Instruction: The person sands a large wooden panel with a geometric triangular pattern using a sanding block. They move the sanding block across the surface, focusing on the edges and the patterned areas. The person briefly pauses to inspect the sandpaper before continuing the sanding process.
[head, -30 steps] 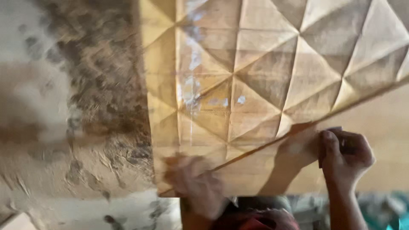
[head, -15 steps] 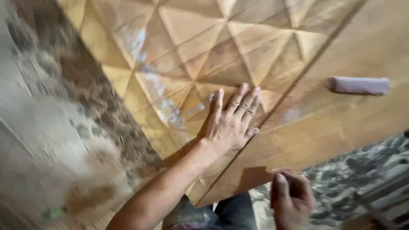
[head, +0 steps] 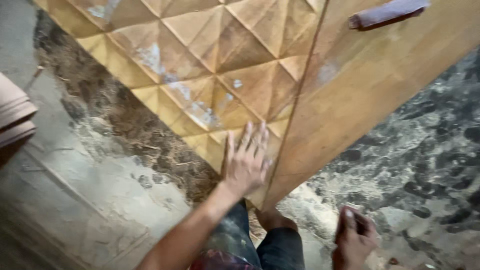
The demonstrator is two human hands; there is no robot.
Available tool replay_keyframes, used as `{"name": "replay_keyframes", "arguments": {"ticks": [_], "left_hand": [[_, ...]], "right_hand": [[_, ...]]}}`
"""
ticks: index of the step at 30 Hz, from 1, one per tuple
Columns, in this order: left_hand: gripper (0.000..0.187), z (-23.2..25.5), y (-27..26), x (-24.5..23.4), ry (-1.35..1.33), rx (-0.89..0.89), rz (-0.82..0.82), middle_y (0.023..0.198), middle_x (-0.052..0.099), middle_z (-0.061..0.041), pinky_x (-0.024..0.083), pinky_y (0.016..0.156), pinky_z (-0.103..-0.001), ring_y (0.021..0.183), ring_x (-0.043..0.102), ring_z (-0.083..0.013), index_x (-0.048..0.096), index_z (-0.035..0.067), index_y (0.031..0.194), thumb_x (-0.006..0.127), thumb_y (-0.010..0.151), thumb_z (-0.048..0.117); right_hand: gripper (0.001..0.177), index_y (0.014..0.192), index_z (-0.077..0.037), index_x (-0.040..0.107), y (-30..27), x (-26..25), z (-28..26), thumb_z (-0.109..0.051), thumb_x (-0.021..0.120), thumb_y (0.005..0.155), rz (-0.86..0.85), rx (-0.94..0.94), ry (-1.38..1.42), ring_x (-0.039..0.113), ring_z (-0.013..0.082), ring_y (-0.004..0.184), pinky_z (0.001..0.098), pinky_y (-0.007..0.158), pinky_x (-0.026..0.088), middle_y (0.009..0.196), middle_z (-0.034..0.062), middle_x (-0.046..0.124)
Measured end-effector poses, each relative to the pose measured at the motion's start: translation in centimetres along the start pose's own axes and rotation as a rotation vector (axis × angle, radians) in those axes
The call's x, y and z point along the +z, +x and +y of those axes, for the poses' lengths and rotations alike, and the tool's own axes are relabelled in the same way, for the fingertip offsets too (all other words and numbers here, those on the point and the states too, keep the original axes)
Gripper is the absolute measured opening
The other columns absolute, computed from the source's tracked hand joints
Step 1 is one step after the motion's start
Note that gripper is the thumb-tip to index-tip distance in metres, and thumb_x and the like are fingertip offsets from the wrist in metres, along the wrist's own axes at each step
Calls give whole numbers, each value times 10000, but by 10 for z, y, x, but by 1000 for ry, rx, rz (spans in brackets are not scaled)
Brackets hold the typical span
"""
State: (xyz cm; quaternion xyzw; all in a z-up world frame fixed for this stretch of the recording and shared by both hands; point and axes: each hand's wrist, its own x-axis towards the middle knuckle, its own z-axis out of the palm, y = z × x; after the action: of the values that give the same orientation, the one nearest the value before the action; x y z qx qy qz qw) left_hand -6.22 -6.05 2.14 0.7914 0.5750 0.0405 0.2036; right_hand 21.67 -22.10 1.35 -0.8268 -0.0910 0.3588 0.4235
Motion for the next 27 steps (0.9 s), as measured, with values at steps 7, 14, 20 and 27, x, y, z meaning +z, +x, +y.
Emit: {"name": "replay_keyframes", "arguments": {"ticks": [7,14,20,27], "left_hand": [[566,-44,-72,8,-124,235,16,1591,474,-93,210,1160,-708,1510,346,-375,581,117,1430,652,904,314],[470,-170,25,-62,-201,301,115,1514,501,-264,226,1221,-663,1497,399,-443,659,36,1341,658,932,269],[744,-203,167,-72,-32,413,-67,1657,247,-307,116,1201,-713,1554,197,-455,459,102,1580,607,963,491],[794,-191,188,-75,3,388,-80,1682,221,-276,80,1203,-736,1576,173,-426,409,163,1613,579,967,591]], "right_hand": [[101,1071,17,661,-49,135,-48,-49,724,1028,-205,-497,-130,668,130,831,257,751,548,950,116,707],[92,995,0,685,-23,285,-143,-28,772,1005,-10,-742,-362,708,135,786,265,720,571,930,105,749],[134,966,11,680,-40,316,-136,-28,806,985,155,-622,-368,705,117,775,252,711,566,910,112,758],[192,873,-1,672,-15,328,-137,-45,833,968,185,-611,-340,718,138,806,291,749,578,877,131,746]]}}
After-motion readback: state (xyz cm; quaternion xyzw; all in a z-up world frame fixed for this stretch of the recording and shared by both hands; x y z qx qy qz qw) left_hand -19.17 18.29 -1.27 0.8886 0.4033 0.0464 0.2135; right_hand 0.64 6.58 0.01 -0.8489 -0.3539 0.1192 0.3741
